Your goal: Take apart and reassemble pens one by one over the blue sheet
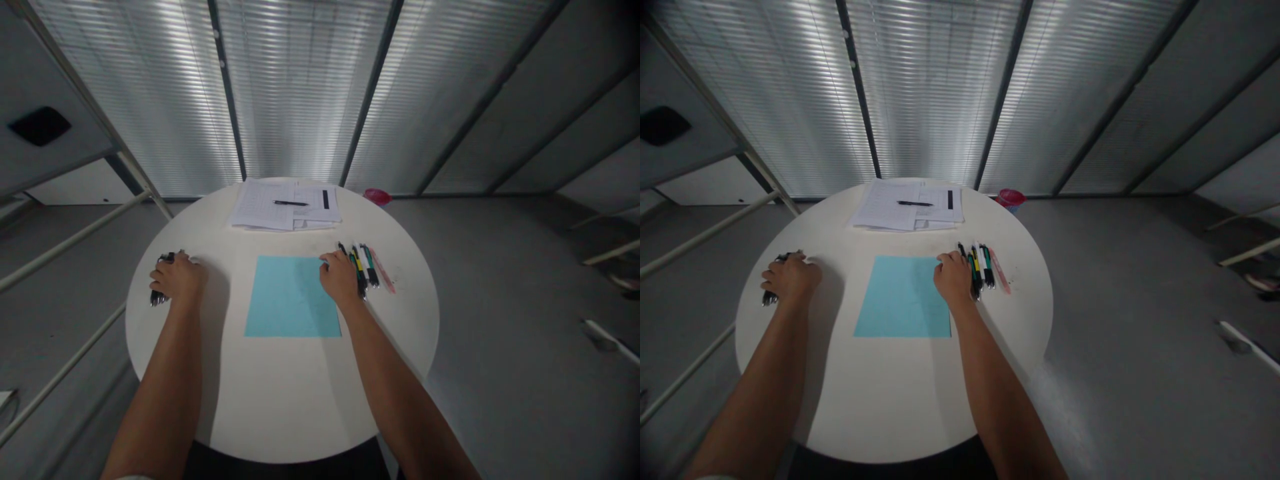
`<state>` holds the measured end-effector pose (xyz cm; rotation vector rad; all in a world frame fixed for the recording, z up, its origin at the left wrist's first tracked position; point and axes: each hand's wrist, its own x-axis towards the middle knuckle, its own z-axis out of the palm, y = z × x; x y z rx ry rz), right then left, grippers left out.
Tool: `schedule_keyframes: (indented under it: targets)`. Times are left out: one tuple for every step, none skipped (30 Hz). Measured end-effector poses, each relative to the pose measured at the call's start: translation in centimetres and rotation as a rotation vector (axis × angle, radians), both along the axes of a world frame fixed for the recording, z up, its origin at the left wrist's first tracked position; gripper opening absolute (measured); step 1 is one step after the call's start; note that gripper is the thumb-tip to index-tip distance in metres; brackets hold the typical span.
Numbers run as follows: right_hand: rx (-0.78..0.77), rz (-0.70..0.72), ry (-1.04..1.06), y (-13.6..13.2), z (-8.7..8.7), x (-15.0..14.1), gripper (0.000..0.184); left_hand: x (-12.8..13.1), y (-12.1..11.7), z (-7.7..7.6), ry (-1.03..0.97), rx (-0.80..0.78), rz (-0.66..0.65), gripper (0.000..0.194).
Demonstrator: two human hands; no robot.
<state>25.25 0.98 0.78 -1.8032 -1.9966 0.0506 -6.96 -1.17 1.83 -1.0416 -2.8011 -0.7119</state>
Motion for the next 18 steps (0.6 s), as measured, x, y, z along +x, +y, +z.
schedule_keyframes:
  targets:
    - [-0.004, -0.004, -0.005, 0.0, 0.0, 0.0, 0.026, -0.1, 0.0, -0.1, 0.012, 0.014, 0.007, 0.031]
    - [-0.009, -0.003, -0.009, -0.1, 0.1, -0.1, 0.026, -0.1, 0.0, -0.3, 0.025, 0.028, 0.009, 0.030]
    - [-0.015, -0.001, -0.014, -0.1, 0.1, -0.1, 0.026, -0.2, 0.0, -0.3, 0.038, 0.042, 0.007, 0.030]
    - [-0.019, 0.000, -0.019, -0.1, 0.1, -0.1, 0.026, -0.2, 0.1, -0.4, 0.046, 0.049, 0.000, 0.030]
    - [-0.021, 0.001, -0.026, -0.2, 0.1, -0.2, 0.026, -0.3, 0.1, -0.5, 0.048, 0.047, -0.009, 0.030]
    - [-0.023, 0.000, -0.032, -0.2, 0.1, -0.2, 0.025, -0.4, 0.1, -0.5, 0.045, 0.036, -0.015, 0.030]
    - [-0.022, -0.003, -0.038, -0.2, 0.1, -0.2, 0.025, -0.5, 0.2, -0.5, 0.041, 0.019, -0.017, 0.030]
    - [-0.019, -0.010, -0.044, -0.2, 0.1, -0.2, 0.025, -0.6, 0.4, -0.5, 0.040, 0.001, -0.017, 0.030]
    - [-0.013, -0.019, -0.050, -0.3, 0.1, -0.2, 0.025, -0.7, 0.5, -0.5, 0.042, -0.017, -0.026, 0.030]
    - [-0.007, -0.029, -0.055, -0.3, 0.1, -0.3, 0.025, -0.8, 0.7, -0.5, 0.047, -0.031, -0.052, 0.030]
    - [-0.002, -0.040, -0.059, -0.3, 0.1, -0.3, 0.024, -0.7, 0.9, -0.5, 0.054, -0.033, -0.094, 0.030]
    - [0.002, -0.050, -0.062, -0.4, 0.1, -0.3, 0.024, -0.5, 1.0, -0.5, 0.061, -0.027, -0.161, 0.031]
    - [0.003, -0.056, -0.063, -0.4, 0.1, -0.4, 0.025, -0.1, 1.2, -0.5, 0.071, 0.003, -0.236, 0.032]
    - [0.001, -0.060, -0.064, -0.4, 0.1, -0.4, 0.025, 0.5, 1.4, -0.5, 0.076, 0.045, -0.314, 0.032]
    - [-0.002, -0.061, -0.062, -0.5, 0.1, -0.5, 0.025, 1.2, 1.5, -0.6, 0.083, 0.105, -0.396, 0.031]
    - [-0.005, -0.060, -0.060, -0.5, 0.1, -0.5, 0.025, 2.0, 1.6, -0.6, 0.077, 0.157, -0.483, 0.031]
    - [-0.005, -0.057, -0.056, -0.5, 0.1, -0.6, 0.025, 3.0, 1.7, -0.7, 0.062, 0.199, -0.568, 0.031]
    - [-0.004, -0.051, -0.049, -0.5, 0.1, -0.6, 0.026, 3.9, 1.7, -0.7, 0.042, 0.241, -0.657, 0.031]
